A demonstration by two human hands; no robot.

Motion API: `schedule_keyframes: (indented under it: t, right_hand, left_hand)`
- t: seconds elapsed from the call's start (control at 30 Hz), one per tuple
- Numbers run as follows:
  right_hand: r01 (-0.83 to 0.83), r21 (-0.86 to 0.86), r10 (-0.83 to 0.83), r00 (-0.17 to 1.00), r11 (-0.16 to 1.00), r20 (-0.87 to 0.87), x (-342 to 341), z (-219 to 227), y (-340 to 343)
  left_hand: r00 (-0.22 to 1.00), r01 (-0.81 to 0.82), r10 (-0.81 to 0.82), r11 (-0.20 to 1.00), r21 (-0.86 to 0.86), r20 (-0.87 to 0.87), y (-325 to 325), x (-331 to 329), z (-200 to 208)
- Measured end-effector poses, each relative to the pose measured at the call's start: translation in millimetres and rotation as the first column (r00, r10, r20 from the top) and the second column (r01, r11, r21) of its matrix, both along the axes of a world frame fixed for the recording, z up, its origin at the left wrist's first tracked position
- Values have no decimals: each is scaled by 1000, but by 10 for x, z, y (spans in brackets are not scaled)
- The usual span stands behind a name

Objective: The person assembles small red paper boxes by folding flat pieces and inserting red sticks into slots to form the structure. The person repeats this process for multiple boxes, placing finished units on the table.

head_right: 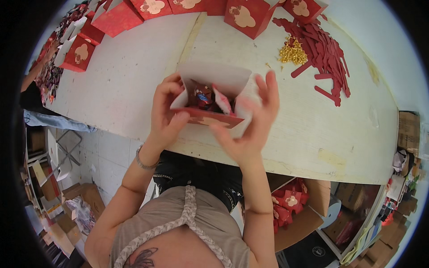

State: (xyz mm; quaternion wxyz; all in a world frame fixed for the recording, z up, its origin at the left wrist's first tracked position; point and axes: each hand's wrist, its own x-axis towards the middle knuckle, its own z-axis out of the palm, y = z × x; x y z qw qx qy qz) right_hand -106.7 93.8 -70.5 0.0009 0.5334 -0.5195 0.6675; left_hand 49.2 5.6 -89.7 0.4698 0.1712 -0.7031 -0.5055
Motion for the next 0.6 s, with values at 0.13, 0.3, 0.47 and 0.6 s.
schedule_keyframes:
  t: [0.13,0.3,0.47,0.6]
  right_hand:
    - [126,341,110,797,931,-594,105,575,113]
    - [-24,665,499,681,746,-536,32,837,70]
    - [-13,529,346,770,848,-536,-76,814,54]
    - [-137,126,128,989,982,81,-302,193,126]
  left_hand:
    - [993,107,-103,992,73,-61,44,60,-22]
    - [982,188,-186,980,62,-29,-45,63,-27]
    - [989,140,-126,959,246,-72,-2,78,78]
    - [973,167,-117,951,261,-197,-42,-29,18]
